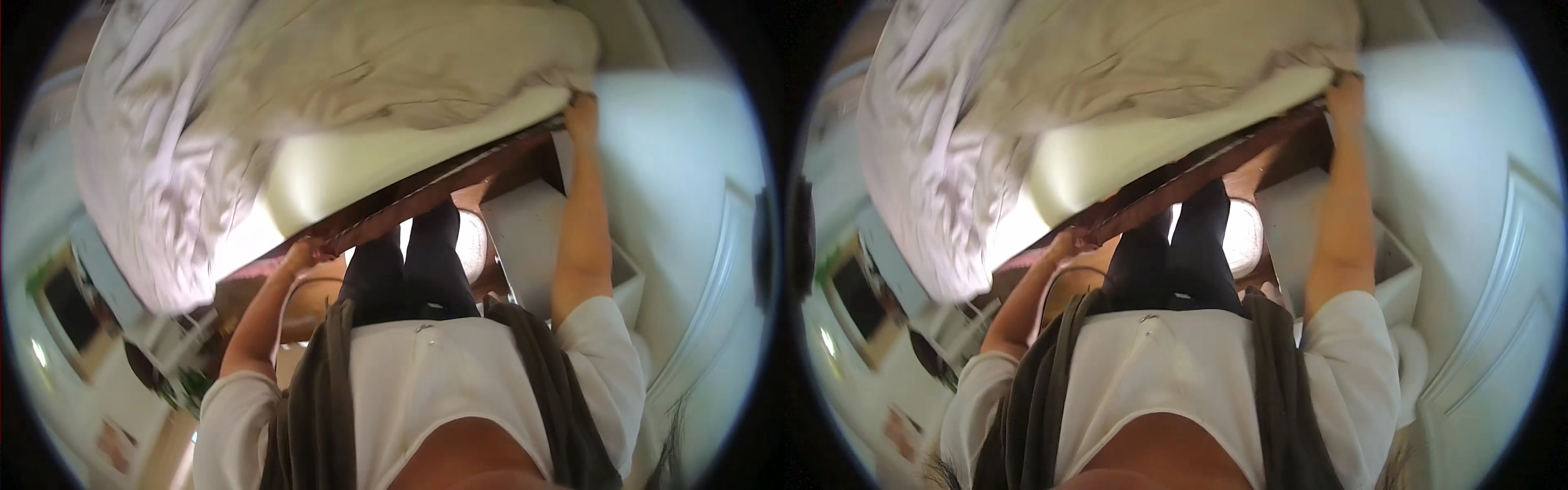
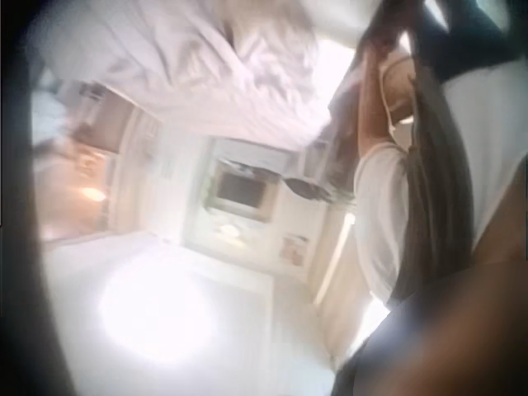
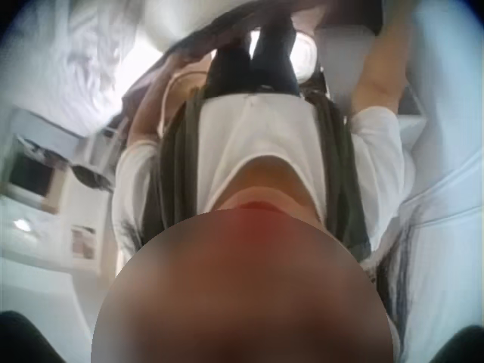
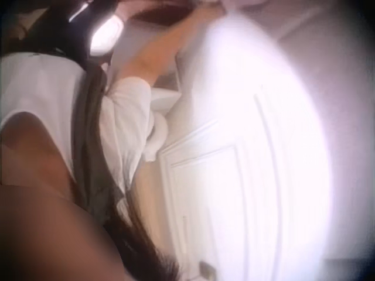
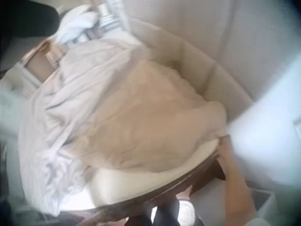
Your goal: The person smooths a duvet over a bed, then lifts the mattress to tuck in the bed skirt and duvet edges around the sides and corners.
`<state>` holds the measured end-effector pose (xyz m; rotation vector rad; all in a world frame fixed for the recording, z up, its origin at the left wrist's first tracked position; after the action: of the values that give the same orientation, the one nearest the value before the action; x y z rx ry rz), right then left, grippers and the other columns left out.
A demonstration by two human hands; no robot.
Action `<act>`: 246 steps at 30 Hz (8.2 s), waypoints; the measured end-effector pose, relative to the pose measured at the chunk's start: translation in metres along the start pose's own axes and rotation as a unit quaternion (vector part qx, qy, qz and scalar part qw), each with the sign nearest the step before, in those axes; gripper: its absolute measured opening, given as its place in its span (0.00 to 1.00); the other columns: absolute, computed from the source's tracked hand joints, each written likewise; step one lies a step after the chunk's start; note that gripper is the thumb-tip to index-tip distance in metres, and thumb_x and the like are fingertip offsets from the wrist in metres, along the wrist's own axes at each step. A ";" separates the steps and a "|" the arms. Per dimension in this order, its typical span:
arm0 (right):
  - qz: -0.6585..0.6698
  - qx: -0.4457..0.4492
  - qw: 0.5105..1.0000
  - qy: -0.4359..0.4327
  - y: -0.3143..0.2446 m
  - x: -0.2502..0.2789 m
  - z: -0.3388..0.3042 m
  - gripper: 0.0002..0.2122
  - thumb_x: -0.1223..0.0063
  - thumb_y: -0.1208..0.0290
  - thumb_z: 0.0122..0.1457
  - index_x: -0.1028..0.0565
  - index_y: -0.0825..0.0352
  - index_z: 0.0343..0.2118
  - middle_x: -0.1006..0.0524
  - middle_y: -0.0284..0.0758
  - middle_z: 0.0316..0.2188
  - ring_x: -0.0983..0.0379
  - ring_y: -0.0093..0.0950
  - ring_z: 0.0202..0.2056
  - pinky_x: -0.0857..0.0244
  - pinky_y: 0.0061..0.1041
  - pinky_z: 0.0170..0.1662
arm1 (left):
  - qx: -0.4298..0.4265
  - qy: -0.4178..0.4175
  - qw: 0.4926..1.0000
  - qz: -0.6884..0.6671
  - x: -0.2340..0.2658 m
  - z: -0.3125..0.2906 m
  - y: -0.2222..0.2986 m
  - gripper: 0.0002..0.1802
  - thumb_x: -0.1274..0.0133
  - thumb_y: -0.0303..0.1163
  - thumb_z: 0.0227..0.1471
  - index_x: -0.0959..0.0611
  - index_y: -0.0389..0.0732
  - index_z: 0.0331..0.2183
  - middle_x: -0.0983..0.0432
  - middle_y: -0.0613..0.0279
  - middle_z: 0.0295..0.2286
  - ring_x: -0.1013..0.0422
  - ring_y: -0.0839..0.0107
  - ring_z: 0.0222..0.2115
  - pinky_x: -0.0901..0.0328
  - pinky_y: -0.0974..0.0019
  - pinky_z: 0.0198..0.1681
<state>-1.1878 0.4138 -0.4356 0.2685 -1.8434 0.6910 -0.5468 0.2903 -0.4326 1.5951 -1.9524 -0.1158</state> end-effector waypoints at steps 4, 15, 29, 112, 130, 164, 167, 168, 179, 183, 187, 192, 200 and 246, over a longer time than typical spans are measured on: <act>0.286 -0.038 0.957 -0.009 0.037 -0.003 -0.003 0.23 0.46 0.72 0.46 0.33 0.73 0.47 0.30 0.46 0.44 0.34 0.35 0.46 0.42 0.29 0.49 | 0.035 0.147 0.986 0.071 0.038 -0.043 -0.035 0.08 0.42 0.30 0.37 0.22 0.38 0.23 0.30 0.53 0.21 0.33 0.59 0.23 0.39 0.59 0.29; 0.242 0.239 0.934 -0.108 -0.272 -0.033 -0.249 0.05 0.51 0.78 0.48 0.28 0.67 0.29 0.28 0.34 0.32 0.32 0.27 0.36 0.39 0.23 0.42 | -0.071 0.400 0.912 -0.057 0.034 -0.065 -0.013 0.06 0.49 0.27 0.40 0.21 0.40 0.26 0.29 0.58 0.27 0.32 0.59 0.32 0.38 0.62 0.36; 0.130 0.405 0.879 -0.216 -0.424 -0.150 -0.331 0.04 0.52 0.81 0.43 0.27 0.71 0.25 0.26 0.42 0.23 0.29 0.40 0.27 0.36 0.33 0.34 | 0.016 0.361 0.933 0.004 0.039 -0.136 -0.233 0.13 0.54 0.34 0.48 0.24 0.38 0.35 0.27 0.52 0.30 0.31 0.58 0.35 0.38 0.60 0.40; 0.058 0.572 0.723 -0.384 -1.026 -0.555 -0.918 0.09 0.61 0.79 0.50 0.34 0.70 0.36 0.30 0.50 0.31 0.33 0.48 0.36 0.40 0.42 0.39 | 0.047 0.422 0.889 0.171 0.221 -0.448 -0.878 0.08 0.54 0.26 0.41 0.22 0.47 0.26 0.29 0.69 0.31 0.36 0.72 0.41 0.43 0.66 0.42; -0.073 0.474 0.818 -0.317 -1.084 -0.556 -0.956 0.13 0.48 0.72 0.47 0.32 0.73 0.34 0.27 0.51 0.28 0.30 0.47 0.33 0.37 0.40 0.38 | -0.189 0.424 0.843 0.271 0.273 -0.447 -0.892 0.10 0.53 0.26 0.41 0.20 0.47 0.28 0.27 0.72 0.31 0.40 0.72 0.47 0.49 0.56 0.48; 0.180 0.211 0.933 -0.228 -1.300 -0.627 -0.857 0.08 0.45 0.73 0.43 0.31 0.69 0.23 0.30 0.42 0.25 0.32 0.42 0.31 0.38 0.35 0.36 | -0.033 0.422 0.903 -0.073 0.639 -0.276 -1.002 0.29 0.67 0.27 0.53 0.50 0.42 0.57 0.49 0.43 0.53 0.41 0.49 0.49 0.41 0.55 0.51; 0.054 0.126 0.967 -0.215 -1.315 -0.623 -0.853 0.13 0.45 0.74 0.42 0.31 0.69 0.32 0.28 0.45 0.29 0.32 0.45 0.35 0.38 0.38 0.38 | -0.158 0.334 0.919 -0.138 0.598 -0.256 -0.990 0.32 0.67 0.23 0.50 0.53 0.39 0.57 0.52 0.41 0.54 0.43 0.50 0.51 0.42 0.57 0.51; 0.121 0.128 0.973 -0.147 -1.320 -0.617 -0.845 0.18 0.46 0.75 0.42 0.34 0.70 0.39 0.28 0.49 0.32 0.32 0.47 0.38 0.38 0.40 0.40 | -0.176 0.280 0.930 -0.158 0.595 -0.261 -0.974 0.35 0.64 0.20 0.46 0.53 0.37 0.57 0.54 0.40 0.55 0.45 0.50 0.52 0.42 0.59 0.52; 0.268 0.114 0.957 0.008 -1.430 -0.608 -0.751 0.11 0.59 0.84 0.42 0.30 0.72 0.32 0.29 0.47 0.30 0.32 0.45 0.34 0.38 0.35 0.39 | -0.133 0.402 0.887 -0.182 0.705 -0.206 -0.995 0.31 0.53 0.18 0.36 0.32 0.34 0.48 0.34 0.41 0.38 0.36 0.47 0.41 0.40 0.57 0.46; 0.329 0.063 0.938 -0.087 -1.423 -0.613 -0.770 0.08 0.59 0.84 0.41 0.33 0.71 0.27 0.33 0.46 0.24 0.33 0.43 0.29 0.39 0.29 0.34 | -0.077 0.367 0.917 -0.138 0.765 -0.133 -1.015 0.27 0.55 0.24 0.44 0.36 0.33 0.49 0.42 0.39 0.47 0.41 0.48 0.48 0.42 0.59 0.50; 0.279 0.108 0.946 -0.127 -1.421 -0.601 -0.760 0.08 0.57 0.83 0.41 0.32 0.71 0.28 0.33 0.45 0.25 0.34 0.43 0.30 0.38 0.32 0.36 | -0.012 0.275 0.960 -0.049 0.837 -0.084 -1.012 0.29 0.55 0.28 0.49 0.42 0.28 0.52 0.53 0.42 0.54 0.43 0.50 0.52 0.43 0.62 0.53; 0.062 0.058 0.971 -0.221 -1.448 -0.618 -0.699 0.21 0.52 0.81 0.41 0.37 0.69 0.43 0.33 0.44 0.37 0.37 0.44 0.42 0.39 0.38 0.44 | -0.170 0.369 0.908 -0.101 0.917 -0.078 -0.995 0.32 0.56 0.24 0.46 0.46 0.25 0.52 0.52 0.36 0.53 0.48 0.46 0.53 0.50 0.62 0.56; 0.160 0.130 0.978 0.006 -1.608 -0.642 -0.499 0.29 0.51 0.83 0.41 0.42 0.68 0.51 0.37 0.46 0.46 0.39 0.43 0.47 0.42 0.38 0.48 | -0.200 0.344 0.900 -0.179 0.936 -0.112 -0.974 0.35 0.51 0.24 0.36 0.38 0.30 0.51 0.44 0.33 0.49 0.44 0.46 0.51 0.46 0.58 0.53; 0.194 -0.076 0.960 -0.188 -1.849 -0.717 -0.163 0.22 0.45 0.75 0.41 0.36 0.64 0.43 0.28 0.45 0.33 0.31 0.45 0.39 0.38 0.38 0.43 | -0.187 0.368 0.908 -0.067 1.456 0.274 -0.978 0.10 0.51 0.29 0.45 0.26 0.31 0.30 0.27 0.39 0.28 0.30 0.47 0.32 0.37 0.54 0.34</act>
<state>0.1249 -1.0812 -0.4441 -0.0756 -2.3361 0.7984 0.0271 -1.3886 -0.5000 1.2584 -1.1521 0.0532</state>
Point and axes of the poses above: each hand's wrist, its own z-axis towards the middle knuckle, its own x-axis out of the back of the hand, y = z × x, the point moved 6 cm from there along z, towards the middle knuckle
